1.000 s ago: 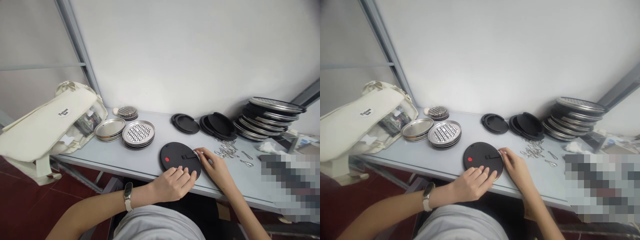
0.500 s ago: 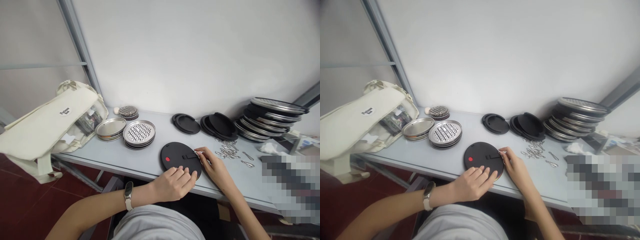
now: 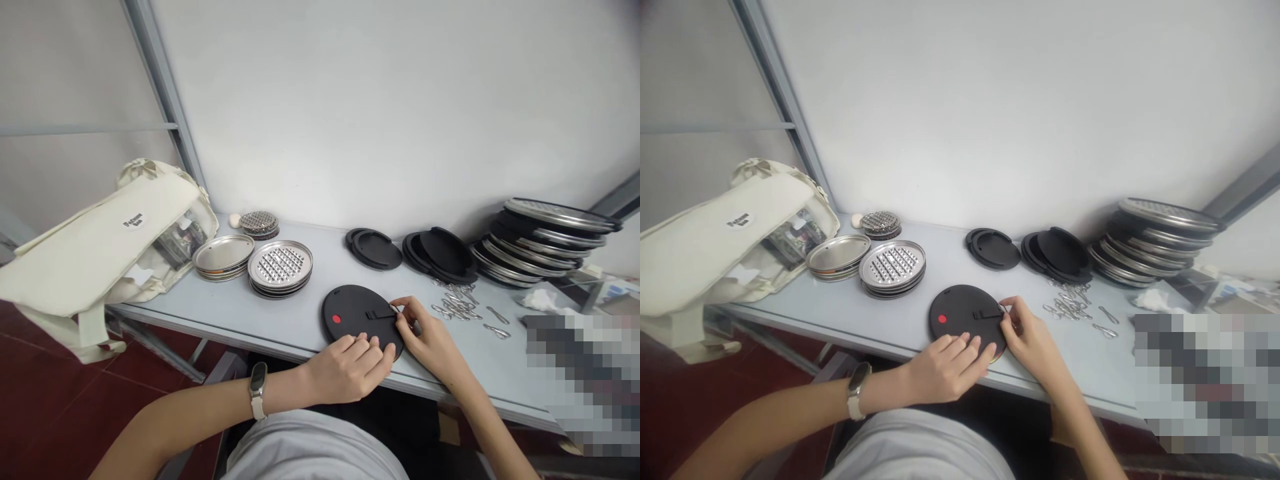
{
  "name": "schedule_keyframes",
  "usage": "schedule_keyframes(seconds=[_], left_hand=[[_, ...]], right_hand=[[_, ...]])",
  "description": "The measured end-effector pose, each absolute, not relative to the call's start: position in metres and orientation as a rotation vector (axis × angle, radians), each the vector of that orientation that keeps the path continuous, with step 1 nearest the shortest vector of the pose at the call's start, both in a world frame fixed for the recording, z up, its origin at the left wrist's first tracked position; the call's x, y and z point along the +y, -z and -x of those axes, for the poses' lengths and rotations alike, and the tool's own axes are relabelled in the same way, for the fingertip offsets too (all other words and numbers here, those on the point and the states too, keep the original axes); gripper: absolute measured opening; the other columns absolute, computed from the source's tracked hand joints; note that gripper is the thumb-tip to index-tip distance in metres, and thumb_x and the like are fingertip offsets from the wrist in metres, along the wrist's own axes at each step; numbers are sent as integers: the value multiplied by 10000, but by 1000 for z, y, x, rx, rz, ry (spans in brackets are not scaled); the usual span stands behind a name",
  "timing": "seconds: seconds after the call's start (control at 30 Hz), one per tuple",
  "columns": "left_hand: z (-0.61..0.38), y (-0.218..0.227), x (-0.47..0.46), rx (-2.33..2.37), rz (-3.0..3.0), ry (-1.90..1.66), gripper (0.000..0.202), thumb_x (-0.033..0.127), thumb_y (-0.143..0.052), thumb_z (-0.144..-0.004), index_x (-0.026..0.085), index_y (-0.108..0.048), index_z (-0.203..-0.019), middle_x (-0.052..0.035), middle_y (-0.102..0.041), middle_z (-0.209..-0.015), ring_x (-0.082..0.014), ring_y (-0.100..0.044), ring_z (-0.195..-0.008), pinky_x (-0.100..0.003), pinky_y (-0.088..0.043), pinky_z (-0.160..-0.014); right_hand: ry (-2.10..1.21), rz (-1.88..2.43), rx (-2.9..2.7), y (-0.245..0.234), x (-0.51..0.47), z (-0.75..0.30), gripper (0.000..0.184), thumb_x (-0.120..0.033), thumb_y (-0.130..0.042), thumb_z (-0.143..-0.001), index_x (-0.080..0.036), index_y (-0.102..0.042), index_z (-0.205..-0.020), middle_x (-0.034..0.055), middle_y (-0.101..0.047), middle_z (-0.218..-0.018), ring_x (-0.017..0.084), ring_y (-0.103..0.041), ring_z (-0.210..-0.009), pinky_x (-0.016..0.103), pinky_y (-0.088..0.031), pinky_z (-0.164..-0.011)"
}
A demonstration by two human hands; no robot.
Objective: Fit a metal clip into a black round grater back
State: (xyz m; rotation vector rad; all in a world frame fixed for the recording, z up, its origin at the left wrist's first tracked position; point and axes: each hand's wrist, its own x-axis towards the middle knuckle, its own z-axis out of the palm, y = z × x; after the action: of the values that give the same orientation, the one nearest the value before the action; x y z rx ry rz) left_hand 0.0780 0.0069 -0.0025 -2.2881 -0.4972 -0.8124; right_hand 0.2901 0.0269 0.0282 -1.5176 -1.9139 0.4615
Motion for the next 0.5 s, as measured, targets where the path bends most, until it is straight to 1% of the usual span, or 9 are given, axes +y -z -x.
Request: schedule_keyframes(seconds=[0.23, 0.5], left_hand=[[-78, 3, 7, -498, 2294, 813, 328, 303, -554, -973, 108, -623, -1227, -102, -659, -1064, -185, -612, -932, -279, -437, -758], [-78, 3, 8, -491, 2292, 814, 324, 293, -551, -974, 108, -622, -1231, -105, -658, -1067, -189, -611, -938, -281, -430, -761]], right_hand=[[-456, 1516, -1924, -29, 27, -289, 186, -339, -401, -934, -222, -458, -1067, -74, -433, -579, 145, -461, -523, 254, -385, -554], [-448, 1527, -1926, -27, 27, -290, 182, -345, -418, -934, -224, -451, -1065, -84, -432, -559, 138, -456, -514, 244, -375, -553]])
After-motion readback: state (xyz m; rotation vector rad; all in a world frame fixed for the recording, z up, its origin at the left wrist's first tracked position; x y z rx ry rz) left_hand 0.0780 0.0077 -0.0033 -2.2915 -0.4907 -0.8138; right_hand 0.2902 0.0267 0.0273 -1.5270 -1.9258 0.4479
